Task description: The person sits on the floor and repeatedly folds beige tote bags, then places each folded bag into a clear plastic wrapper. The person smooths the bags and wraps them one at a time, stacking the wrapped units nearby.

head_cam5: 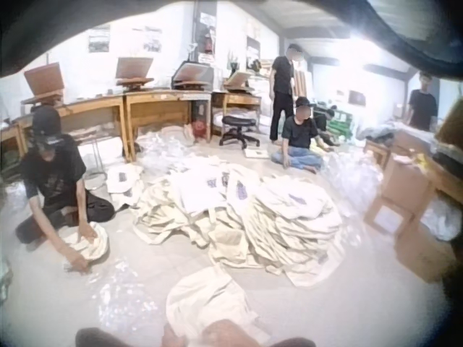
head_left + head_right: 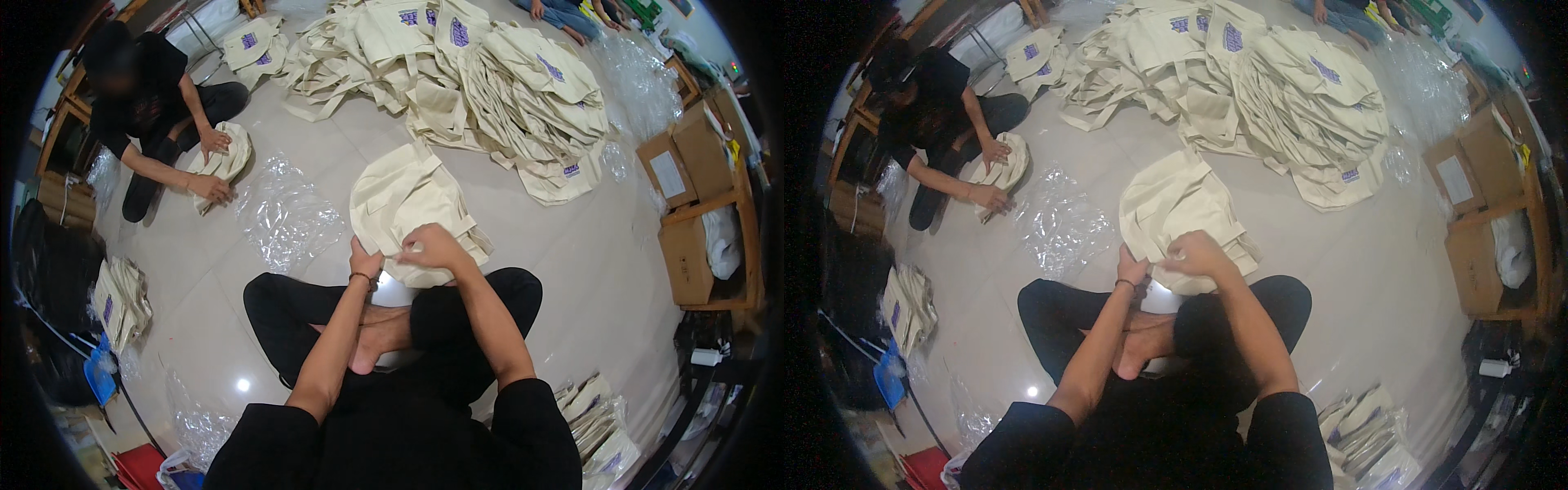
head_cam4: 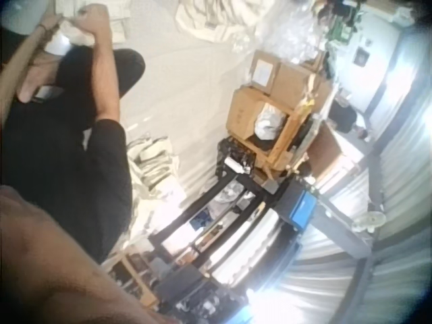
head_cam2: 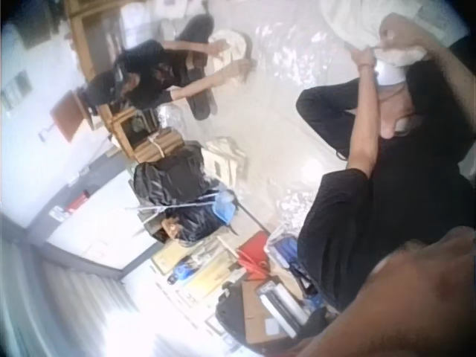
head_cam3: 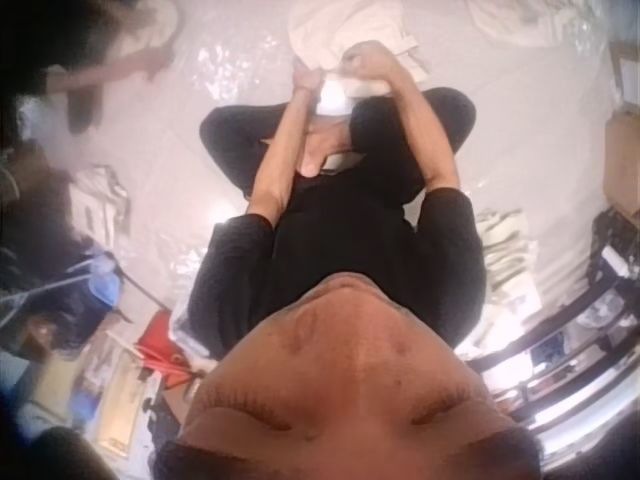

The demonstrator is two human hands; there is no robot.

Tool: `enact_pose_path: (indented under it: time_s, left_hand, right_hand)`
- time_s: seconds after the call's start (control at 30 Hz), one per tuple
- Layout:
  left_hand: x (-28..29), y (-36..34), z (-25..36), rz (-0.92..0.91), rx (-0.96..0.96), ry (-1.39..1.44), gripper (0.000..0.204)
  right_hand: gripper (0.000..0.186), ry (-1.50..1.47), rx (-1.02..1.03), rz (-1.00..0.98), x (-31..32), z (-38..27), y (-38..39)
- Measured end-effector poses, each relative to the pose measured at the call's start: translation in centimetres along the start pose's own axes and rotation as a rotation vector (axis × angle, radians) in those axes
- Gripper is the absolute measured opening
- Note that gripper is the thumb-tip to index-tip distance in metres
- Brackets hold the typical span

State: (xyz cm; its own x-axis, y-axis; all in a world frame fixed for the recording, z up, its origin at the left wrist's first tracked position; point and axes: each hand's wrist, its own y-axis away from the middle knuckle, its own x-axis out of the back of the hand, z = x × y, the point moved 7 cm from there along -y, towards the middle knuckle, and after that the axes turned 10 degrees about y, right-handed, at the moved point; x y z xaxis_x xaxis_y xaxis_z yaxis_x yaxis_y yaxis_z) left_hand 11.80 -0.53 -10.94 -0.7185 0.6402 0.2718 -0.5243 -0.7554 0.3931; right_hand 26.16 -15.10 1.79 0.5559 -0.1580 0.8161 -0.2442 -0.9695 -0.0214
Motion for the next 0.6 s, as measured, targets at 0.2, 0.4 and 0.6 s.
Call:
enact_pose_path:
  time_s: [0.2,0.4,0.6]
  left_hand:
    - [0.0,-2.0,1.3,-0.125,-0.07,-0.275,0.084]
    - [0.6,-7.0,5.4,0.112,-0.285,-0.374,0.072]
    - [4.8,-6.4,5.1,0.279,-0.406,0.017,0.047]
  right_hand:
    - [0.05,0.328,-0.758,0.586,7.4,8.1,4.7]
    - [0.059,0.154,-1.152,-0.026,2.4,10.7,7.1]
    - [0.041,-0.335,-0.957,-0.318,-3.8,5.9,4.2]
